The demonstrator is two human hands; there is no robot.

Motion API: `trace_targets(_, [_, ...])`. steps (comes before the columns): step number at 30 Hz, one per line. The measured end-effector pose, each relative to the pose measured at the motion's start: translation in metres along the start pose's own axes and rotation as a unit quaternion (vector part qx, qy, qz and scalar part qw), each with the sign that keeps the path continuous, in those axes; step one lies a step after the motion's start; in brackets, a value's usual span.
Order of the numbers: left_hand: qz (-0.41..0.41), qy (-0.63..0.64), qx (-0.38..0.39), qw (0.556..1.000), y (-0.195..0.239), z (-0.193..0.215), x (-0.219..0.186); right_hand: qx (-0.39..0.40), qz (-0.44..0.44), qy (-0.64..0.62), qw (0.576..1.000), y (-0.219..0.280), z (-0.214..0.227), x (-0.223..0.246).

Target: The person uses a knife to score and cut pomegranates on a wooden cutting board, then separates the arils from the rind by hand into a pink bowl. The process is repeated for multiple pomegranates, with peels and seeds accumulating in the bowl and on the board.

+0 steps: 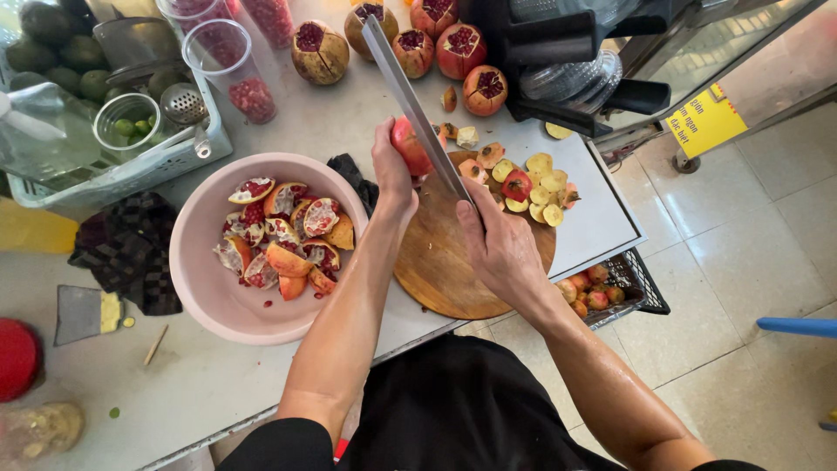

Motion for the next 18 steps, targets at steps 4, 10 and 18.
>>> trace_targets(4, [0.007, 0.013, -0.004, 1.000, -0.007, -0.002, 0.005, -0.025, 0.011, 0.027, 0.999, -0.001, 0.001, 0.002])
trace_targets(10, [-0.101, -0.011, -0.006, 0.995, -0.022, 0.004, 0.001, -0.050, 0.017, 0.074, 0.996, -0.011, 0.002, 0.007])
trace_targets(18, [-0.105, -0.023, -0.056, 0.993, -0.021, 0.004, 0.004, -0.103, 0.099, 0.059, 0.988, -0.031, 0.007, 0.017])
Point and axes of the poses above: each hand's wrist, its own y-axis away from the middle knuckle, its own z-axis out of the back of the hand, x = y × z, the point moved 8 cm from there along -y, towards the middle knuckle, and after that the axes turned 9 degrees about y, right-handed, at the moved point
